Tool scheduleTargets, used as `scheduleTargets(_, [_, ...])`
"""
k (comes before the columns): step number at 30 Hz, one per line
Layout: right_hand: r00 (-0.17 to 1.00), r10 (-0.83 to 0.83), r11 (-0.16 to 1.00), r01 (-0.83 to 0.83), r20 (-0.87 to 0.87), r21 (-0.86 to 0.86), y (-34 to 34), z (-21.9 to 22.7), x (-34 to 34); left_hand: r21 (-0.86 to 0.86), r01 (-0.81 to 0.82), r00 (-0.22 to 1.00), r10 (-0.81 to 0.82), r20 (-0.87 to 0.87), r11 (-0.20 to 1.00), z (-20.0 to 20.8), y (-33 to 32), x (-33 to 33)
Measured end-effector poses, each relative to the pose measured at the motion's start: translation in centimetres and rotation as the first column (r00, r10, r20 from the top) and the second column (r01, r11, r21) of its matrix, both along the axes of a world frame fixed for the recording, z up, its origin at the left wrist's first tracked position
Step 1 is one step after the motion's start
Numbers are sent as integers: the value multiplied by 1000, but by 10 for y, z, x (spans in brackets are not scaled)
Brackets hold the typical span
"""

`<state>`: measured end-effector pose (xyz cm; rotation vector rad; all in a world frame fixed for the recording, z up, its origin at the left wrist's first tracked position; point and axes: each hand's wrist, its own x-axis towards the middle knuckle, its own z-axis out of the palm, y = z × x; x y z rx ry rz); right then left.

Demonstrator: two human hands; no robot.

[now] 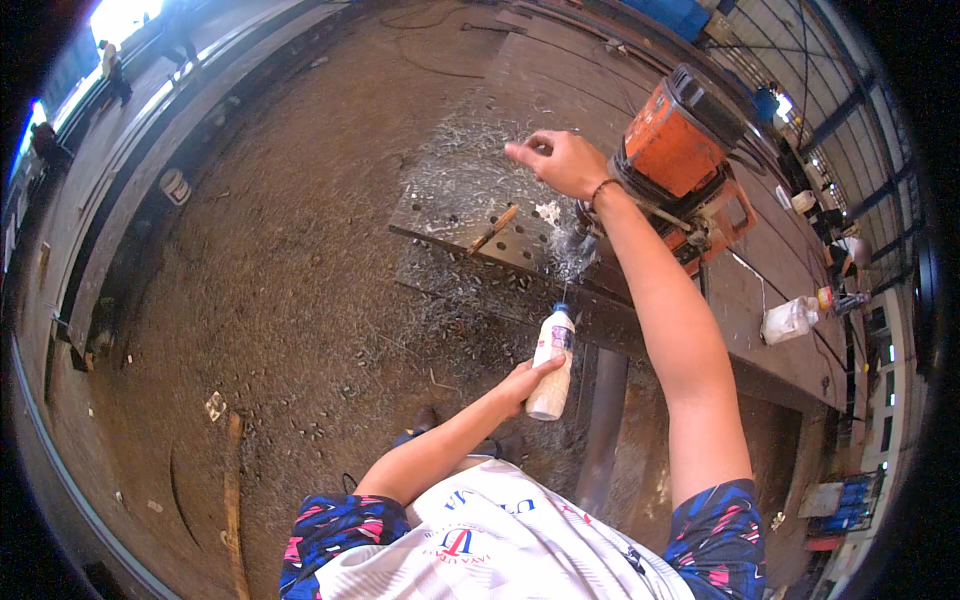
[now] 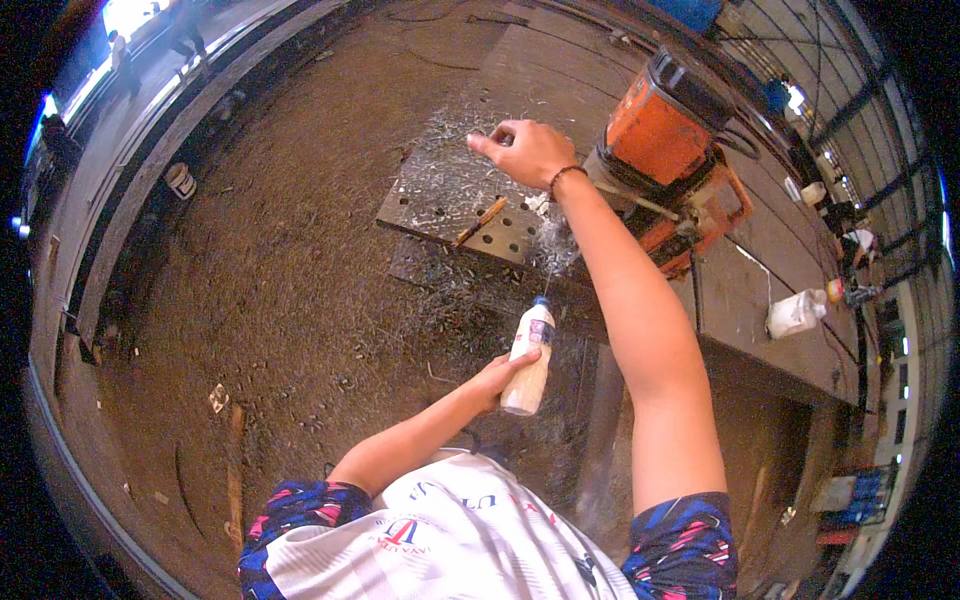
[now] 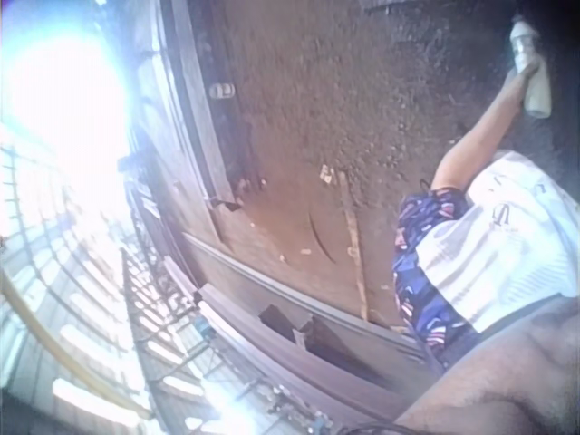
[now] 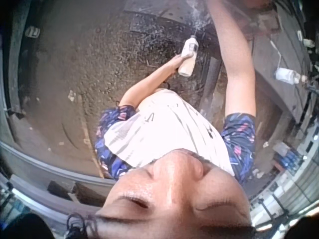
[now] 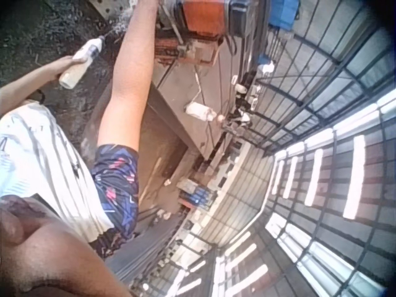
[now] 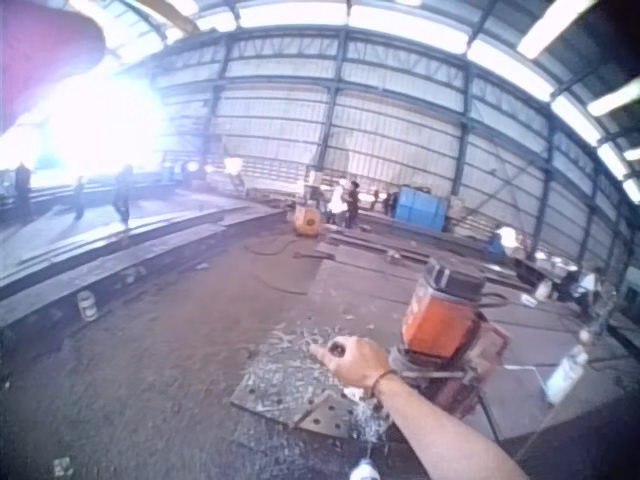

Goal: The person operates a drill press on a metal plate, repeatedly lowering the drill to create holes and applying liquid from a bottle to the work area. They adjust the plate and clear metal shavings during the process.

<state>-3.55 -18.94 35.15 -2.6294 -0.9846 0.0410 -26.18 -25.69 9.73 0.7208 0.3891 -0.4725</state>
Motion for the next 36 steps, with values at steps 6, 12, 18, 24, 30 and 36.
scheduleTargets(6, [991,99,961,-118,-89,-248,1,3,10,-9,29,1000,-29,4,1000,-6,-1,1])
scheduleTargets(12, [988,99,955,-127,-115,-266,3,8,4,-30,48,999,-48,20,998,-5,2,1])
scheduleTargets(18, [990,95,960,-119,-108,-255,3,9,1,4,55,998,-55,12,998,-8,1,1])
scheduleTargets(24, [993,80,963,-100,-91,-249,2,4,2,41,69,998,-69,3,997,-5,1,2])
scheduleTargets(30, [993,78,960,-98,-88,-263,4,6,-1,41,46,999,-46,3,998,-2,1,1])
scheduleTargets(36, [994,69,959,-89,-84,-271,5,6,-1,11,44,999,-44,14,999,0,2,0])
